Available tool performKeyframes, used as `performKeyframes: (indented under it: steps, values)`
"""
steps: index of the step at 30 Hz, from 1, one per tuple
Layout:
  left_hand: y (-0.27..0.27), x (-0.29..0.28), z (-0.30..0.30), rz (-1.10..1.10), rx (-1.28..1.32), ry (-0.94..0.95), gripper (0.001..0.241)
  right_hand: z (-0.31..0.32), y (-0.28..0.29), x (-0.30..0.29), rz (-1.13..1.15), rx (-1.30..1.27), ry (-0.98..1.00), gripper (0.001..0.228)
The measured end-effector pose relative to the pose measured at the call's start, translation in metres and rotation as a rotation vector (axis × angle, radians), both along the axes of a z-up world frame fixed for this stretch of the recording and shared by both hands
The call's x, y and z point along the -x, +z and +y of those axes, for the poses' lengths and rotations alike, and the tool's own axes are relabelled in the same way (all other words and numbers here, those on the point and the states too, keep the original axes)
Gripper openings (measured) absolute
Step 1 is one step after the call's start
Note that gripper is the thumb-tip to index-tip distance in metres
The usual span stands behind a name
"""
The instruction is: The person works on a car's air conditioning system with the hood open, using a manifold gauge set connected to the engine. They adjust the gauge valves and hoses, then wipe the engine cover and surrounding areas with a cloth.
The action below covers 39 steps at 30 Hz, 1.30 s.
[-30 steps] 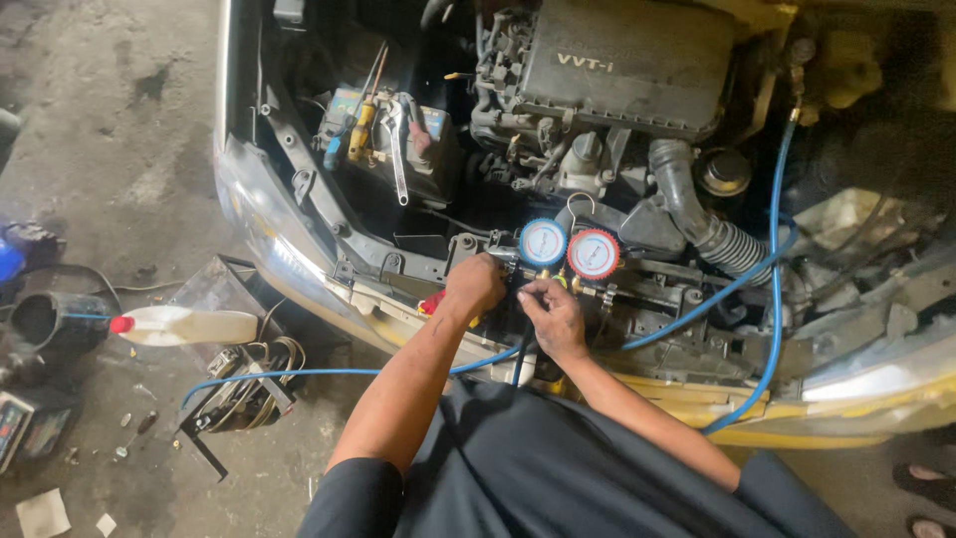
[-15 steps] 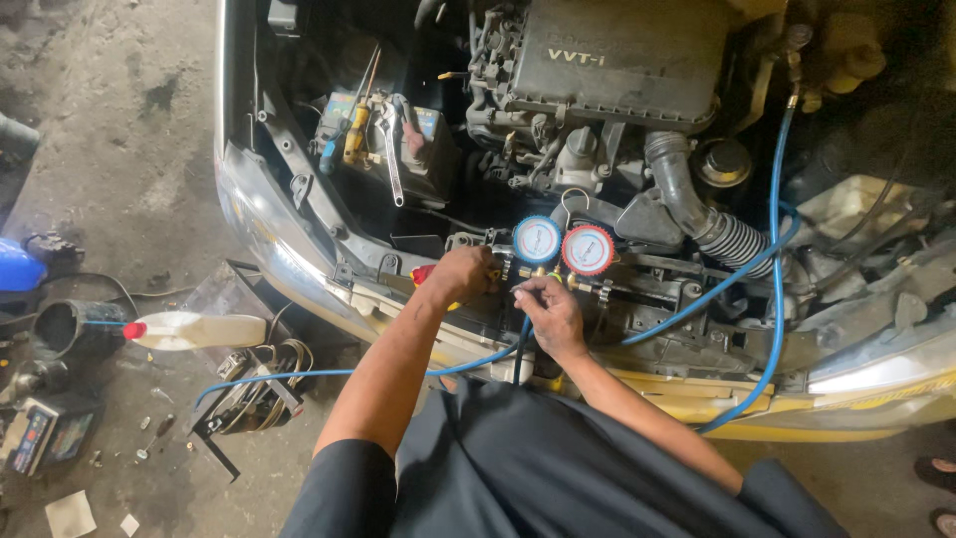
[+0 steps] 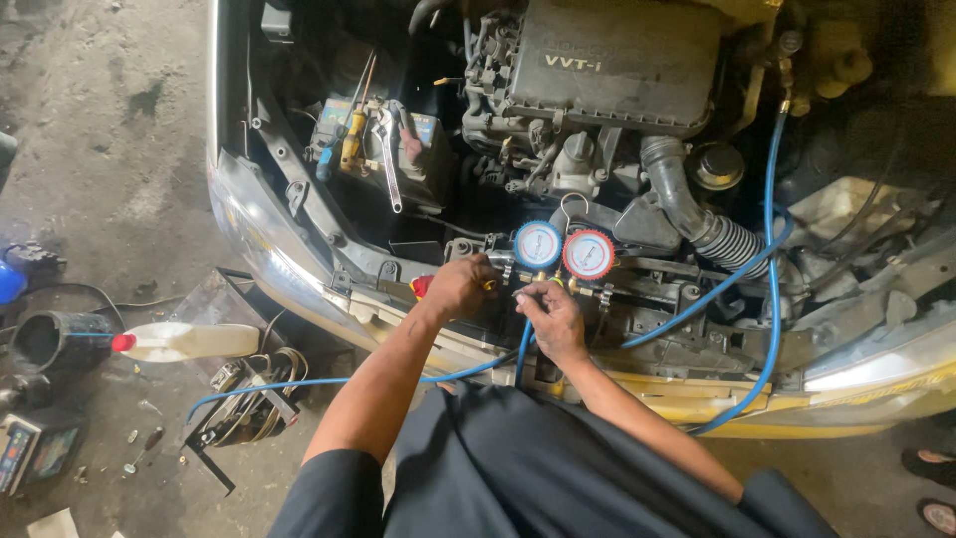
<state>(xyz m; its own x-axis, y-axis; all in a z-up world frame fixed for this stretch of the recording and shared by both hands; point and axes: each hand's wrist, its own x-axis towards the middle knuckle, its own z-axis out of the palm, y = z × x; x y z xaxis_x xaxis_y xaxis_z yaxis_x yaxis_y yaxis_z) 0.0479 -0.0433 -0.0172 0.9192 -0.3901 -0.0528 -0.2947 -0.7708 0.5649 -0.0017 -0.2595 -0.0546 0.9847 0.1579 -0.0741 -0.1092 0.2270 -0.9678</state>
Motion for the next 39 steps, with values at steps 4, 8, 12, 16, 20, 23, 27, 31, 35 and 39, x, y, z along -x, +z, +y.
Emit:
performKeyframes:
  steps: [4,8,12,16,20,23,27,31,35,39]
  values:
    - [0.0,0.01,0.0,0.092,0.021,0.078,0.021,-0.001,-0.004,-0.001,-0.005,-0.024,0.011,0.015]
    - [-0.002,0.012,-0.009,-0.005,-0.004,0.152,0.023,-0.001,-0.003,-0.003,-0.017,0.001,0.031,0.015]
    - [-0.004,0.007,-0.026,0.136,-0.104,0.324,0.016,-0.003,0.0,0.0,0.008,0.006,0.038,0.015]
    - [-0.006,0.008,-0.03,0.142,-0.131,0.376,0.017,-0.003,0.0,-0.001,-0.011,0.024,0.041,0.014]
    - [-0.009,0.017,-0.029,0.09,-0.089,0.367,0.023,-0.001,0.0,-0.001,-0.009,-0.019,0.045,0.014]
    - [-0.015,0.016,-0.039,0.038,-0.092,0.469,0.02,-0.004,0.001,0.0,-0.03,0.019,0.042,0.014]
    - [-0.02,-0.001,-0.04,0.124,-0.091,0.603,0.04,-0.003,0.006,0.001,-0.084,0.264,0.021,0.014]
    - [-0.014,-0.01,-0.018,0.219,-0.125,0.382,0.046,0.005,0.021,0.002,-0.142,0.325,-0.035,0.017]
    - [-0.008,-0.003,0.006,0.25,0.064,0.297,0.041,0.014,0.038,0.003,-0.258,0.539,-0.11,0.018]
    - [-0.01,0.007,0.013,0.191,0.157,0.247,0.038,0.024,0.05,0.002,-0.279,0.721,-0.117,0.019]
